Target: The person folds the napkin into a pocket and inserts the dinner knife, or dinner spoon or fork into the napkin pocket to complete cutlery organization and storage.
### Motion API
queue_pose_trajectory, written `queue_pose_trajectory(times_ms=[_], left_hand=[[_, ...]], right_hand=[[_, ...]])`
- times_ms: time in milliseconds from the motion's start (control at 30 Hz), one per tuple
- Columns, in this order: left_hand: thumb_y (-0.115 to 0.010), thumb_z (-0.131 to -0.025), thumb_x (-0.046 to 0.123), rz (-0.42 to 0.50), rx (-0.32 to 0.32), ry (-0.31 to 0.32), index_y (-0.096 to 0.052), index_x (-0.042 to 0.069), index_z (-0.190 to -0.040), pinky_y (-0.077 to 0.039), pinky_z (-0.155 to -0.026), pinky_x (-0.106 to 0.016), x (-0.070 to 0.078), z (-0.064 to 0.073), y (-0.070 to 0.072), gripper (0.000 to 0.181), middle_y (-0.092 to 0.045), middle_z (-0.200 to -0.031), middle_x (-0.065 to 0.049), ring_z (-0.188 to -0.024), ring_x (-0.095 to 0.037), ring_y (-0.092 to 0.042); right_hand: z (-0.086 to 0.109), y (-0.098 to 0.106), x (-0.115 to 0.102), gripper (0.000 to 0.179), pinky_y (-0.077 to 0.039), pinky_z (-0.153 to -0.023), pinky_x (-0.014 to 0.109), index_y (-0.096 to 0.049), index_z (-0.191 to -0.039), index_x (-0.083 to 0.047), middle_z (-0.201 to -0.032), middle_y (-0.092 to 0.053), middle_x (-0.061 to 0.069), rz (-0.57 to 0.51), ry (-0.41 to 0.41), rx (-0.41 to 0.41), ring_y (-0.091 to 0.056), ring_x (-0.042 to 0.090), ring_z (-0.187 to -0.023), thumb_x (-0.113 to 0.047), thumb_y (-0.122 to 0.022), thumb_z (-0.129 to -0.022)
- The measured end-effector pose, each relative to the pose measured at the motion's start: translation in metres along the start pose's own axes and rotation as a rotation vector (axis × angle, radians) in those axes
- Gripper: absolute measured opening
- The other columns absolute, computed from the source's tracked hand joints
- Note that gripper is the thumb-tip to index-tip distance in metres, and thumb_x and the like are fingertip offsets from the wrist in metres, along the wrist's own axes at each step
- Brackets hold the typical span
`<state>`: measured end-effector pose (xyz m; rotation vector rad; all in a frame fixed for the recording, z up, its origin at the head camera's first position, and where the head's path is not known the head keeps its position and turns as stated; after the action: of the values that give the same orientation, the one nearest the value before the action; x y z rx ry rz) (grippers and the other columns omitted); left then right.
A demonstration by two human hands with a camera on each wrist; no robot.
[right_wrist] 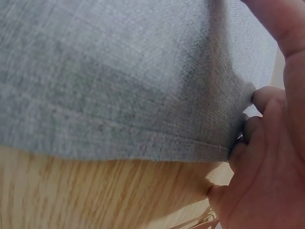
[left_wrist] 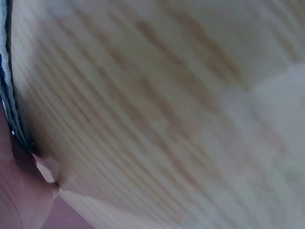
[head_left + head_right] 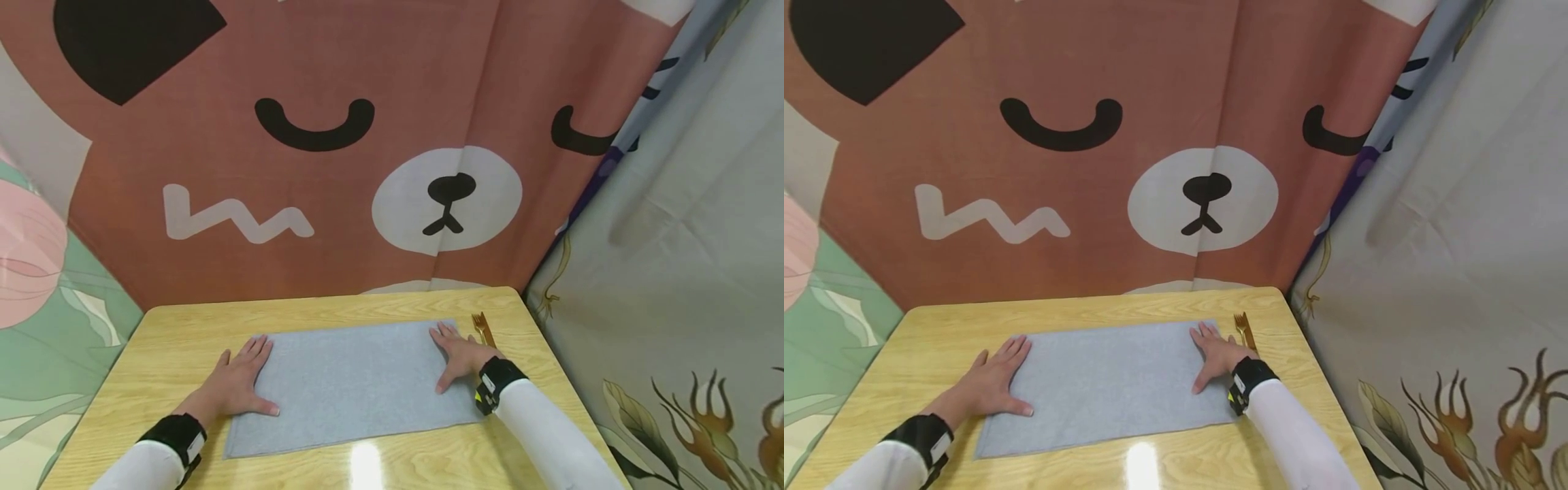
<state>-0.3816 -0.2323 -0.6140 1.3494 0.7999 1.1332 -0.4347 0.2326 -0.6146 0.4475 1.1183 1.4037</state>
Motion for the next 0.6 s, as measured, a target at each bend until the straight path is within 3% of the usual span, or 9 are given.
queue_pose_trajectory(times_ms=[167, 267, 333, 433, 533, 600], left_hand=[[-0.056, -0.061, 0.101, 0.003, 0.028, -0.030, -0.023, 0.009, -0.164, -0.016, -0.115, -0.079, 0.011, -0.001, 0.005, 0.142, -0.018, -0.173, -0.018, -0.158, -0.043, -0.019], [-0.059, -0.072, 0.092, 0.041, 0.101, -0.112, -0.027, 0.013, -0.164, -0.018, -0.117, -0.076, 0.038, -0.006, 0.017, 0.126, -0.020, -0.172, -0.017, -0.158, -0.042, -0.021], [-0.062, -0.081, 0.082, 0.073, 0.148, -0.193, -0.035, 0.016, -0.161, -0.021, -0.118, -0.073, 0.069, -0.013, 0.027, 0.107, -0.025, -0.171, -0.014, -0.158, -0.040, -0.024], [-0.064, -0.092, 0.066, 0.082, 0.197, -0.328, -0.052, 0.018, -0.152, -0.033, -0.116, -0.065, 0.127, -0.025, 0.040, 0.077, -0.046, -0.162, -0.009, -0.150, -0.034, -0.041], [-0.066, -0.097, 0.053, 0.046, 0.223, -0.433, -0.066, 0.018, -0.136, -0.047, -0.104, -0.055, 0.190, -0.033, 0.045, 0.053, -0.065, -0.139, -0.004, -0.131, -0.026, -0.059], [-0.066, -0.097, 0.049, 0.004, 0.239, -0.490, -0.071, 0.019, -0.128, -0.052, -0.093, -0.048, 0.230, -0.036, 0.043, 0.043, -0.070, -0.124, 0.000, -0.116, -0.021, -0.065]], right_hand=[[0.002, 0.002, 0.000, 0.140, -0.009, -0.125, 0.068, -0.014, -0.167, -0.026, -0.176, -0.002, 0.004, -0.007, 0.012, 0.002, -0.001, 0.029, -0.163, -0.062, -0.094, -0.058], [0.004, 0.011, -0.001, 0.137, -0.013, -0.127, 0.063, -0.016, -0.167, -0.024, -0.176, -0.009, 0.002, -0.114, 0.023, 0.002, -0.007, 0.028, -0.163, -0.057, -0.095, -0.061], [0.004, 0.023, -0.001, 0.132, -0.018, -0.127, 0.060, -0.017, -0.167, -0.023, -0.175, -0.016, 0.003, -0.214, 0.027, 0.020, -0.013, 0.028, -0.162, -0.051, -0.096, -0.064], [0.001, 0.050, 0.001, 0.120, -0.029, -0.124, 0.058, -0.022, -0.166, -0.019, -0.169, -0.031, 0.011, -0.336, 0.024, 0.086, -0.028, 0.034, -0.157, -0.045, -0.093, -0.073], [-0.005, 0.074, 0.008, 0.104, -0.043, -0.115, 0.057, -0.031, -0.162, -0.012, -0.159, -0.046, 0.020, -0.396, 0.005, 0.168, -0.046, 0.038, -0.146, -0.047, -0.086, -0.081], [-0.011, 0.086, 0.016, 0.095, -0.050, -0.108, 0.052, -0.038, -0.158, -0.008, -0.151, -0.054, 0.021, -0.413, -0.028, 0.214, -0.056, 0.036, -0.135, -0.051, -0.081, -0.085]])
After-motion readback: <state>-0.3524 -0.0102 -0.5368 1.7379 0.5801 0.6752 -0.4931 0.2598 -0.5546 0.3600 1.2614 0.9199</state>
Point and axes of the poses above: each hand's wrist, its own z-axis away from the middle knuckle, its own y-axis out of the back of the hand, x = y × z, the point moved 9 cm from there along -z, towards the middle knuckle
